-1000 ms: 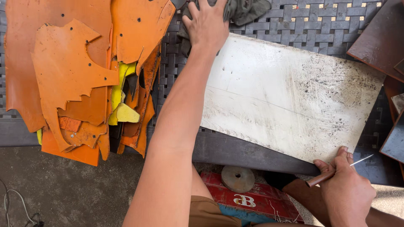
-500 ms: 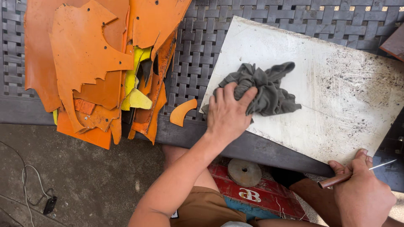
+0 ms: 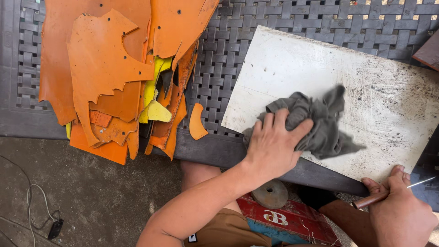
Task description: The person uses a sharp tool to cut and shape orange leather pieces on a woven mat. They wipe a white board with a cloth, then continue cutting leather pieces on the board, handling them one at a time.
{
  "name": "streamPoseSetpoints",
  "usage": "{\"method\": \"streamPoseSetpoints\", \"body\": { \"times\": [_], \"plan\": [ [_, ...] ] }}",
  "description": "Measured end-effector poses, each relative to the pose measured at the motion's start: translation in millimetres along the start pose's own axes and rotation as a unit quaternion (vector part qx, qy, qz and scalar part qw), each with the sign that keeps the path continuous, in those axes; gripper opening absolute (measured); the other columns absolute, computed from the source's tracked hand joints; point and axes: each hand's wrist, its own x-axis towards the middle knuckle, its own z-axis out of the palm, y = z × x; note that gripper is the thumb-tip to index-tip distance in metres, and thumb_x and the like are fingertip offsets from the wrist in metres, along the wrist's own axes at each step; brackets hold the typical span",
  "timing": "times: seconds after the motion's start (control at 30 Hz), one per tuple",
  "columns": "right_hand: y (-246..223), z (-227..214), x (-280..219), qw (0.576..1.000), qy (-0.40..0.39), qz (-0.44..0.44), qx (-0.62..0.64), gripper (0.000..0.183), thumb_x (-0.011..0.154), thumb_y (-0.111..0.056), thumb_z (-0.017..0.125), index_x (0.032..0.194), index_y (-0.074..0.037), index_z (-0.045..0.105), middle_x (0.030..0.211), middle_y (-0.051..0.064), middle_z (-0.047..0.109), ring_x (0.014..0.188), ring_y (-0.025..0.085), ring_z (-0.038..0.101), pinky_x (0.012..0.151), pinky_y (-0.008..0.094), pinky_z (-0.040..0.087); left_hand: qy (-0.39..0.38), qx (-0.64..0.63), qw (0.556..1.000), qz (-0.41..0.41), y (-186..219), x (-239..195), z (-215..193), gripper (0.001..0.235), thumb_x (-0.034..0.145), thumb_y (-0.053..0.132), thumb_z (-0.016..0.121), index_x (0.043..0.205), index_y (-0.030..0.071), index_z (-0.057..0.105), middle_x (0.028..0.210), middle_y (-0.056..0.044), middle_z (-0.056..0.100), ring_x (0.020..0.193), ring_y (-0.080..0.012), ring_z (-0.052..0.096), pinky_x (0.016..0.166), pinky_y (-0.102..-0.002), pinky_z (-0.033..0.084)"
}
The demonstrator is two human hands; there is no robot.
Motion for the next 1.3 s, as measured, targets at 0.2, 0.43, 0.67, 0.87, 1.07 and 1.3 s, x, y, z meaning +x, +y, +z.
{"method": "streamPoseSetpoints", "body": {
  "times": [0.2,0.43,0.67,0.87,1.07,1.3],
  "plan": [
    [-1.8,-9.0,-0.2,0.998,-0.049,0.010,-0.026,0.063,0.090,-0.063,0.069,0.133,-0.016,0.072,0.121,0.009,0.077,0.075,0.027,0.077,0.064,0.036,0.062,0.035,0.013,0.996,-0.083,-61.9,17.4,40.2,0.068,0.081,0.033,0.078,0.142,0.030,0.049,0.127,-0.022,0.049,0.110,-0.0360,0.054,0.090,-0.048,0.047],
    [-5.2,-10.2,5.9,0.999,-0.036,0.017,-0.006,0.069,0.092,-0.063,0.066,0.144,-0.018,0.069,0.123,0.008,0.077,0.072,0.029,0.076,0.062,0.039,0.062,0.144,0.069,0.958,-0.238,-127.9,122.0,-36.7,0.060,0.086,0.034,0.076,0.138,0.019,0.049,0.123,-0.025,0.049,0.111,-0.0403,0.056,0.084,-0.052,0.050],
    [-8.5,-9.5,1.5,0.999,-0.031,0.016,0.003,0.062,0.097,-0.062,0.065,0.139,-0.017,0.070,0.127,0.008,0.076,0.076,0.025,0.076,0.060,0.035,0.061,0.007,-0.023,0.999,0.036,22.1,63.5,20.7,0.060,0.078,0.039,0.081,0.132,0.028,0.059,0.119,-0.020,0.055,0.101,-0.0349,0.058,0.080,-0.045,0.052],
    [-14.6,-30.7,13.4,0.996,-0.068,0.038,0.050,0.055,0.093,-0.056,0.067,0.128,-0.013,0.071,0.128,0.012,0.073,0.077,0.030,0.077,0.060,0.040,0.062,0.028,-0.017,0.999,-0.044,-42.7,134.6,24.0,0.055,0.074,0.037,0.085,0.124,0.035,0.062,0.123,-0.008,0.057,0.112,-0.0317,0.059,0.085,-0.047,0.051],
    [-21.8,-48.2,18.0,0.989,-0.103,0.052,0.095,0.055,0.093,-0.055,0.062,0.133,-0.017,0.067,0.135,0.012,0.069,0.079,0.038,0.076,0.065,0.045,0.062,0.153,0.041,0.954,-0.255,-116.1,207.2,-20.9,0.052,0.085,0.038,0.078,0.131,0.027,0.056,0.137,-0.012,0.050,0.124,-0.0368,0.052,0.093,-0.053,0.050],
    [-10.7,-50.7,16.0,0.982,-0.106,0.045,0.148,0.061,0.089,-0.053,0.066,0.138,-0.016,0.061,0.134,0.012,0.067,0.085,0.043,0.073,0.076,0.050,0.059,0.113,0.095,0.957,-0.248,-108.3,154.6,-14.5,0.054,0.089,0.043,0.073,0.133,0.023,0.051,0.131,-0.016,0.050,0.123,-0.0407,0.052,0.095,-0.055,0.048]
  ]
}}
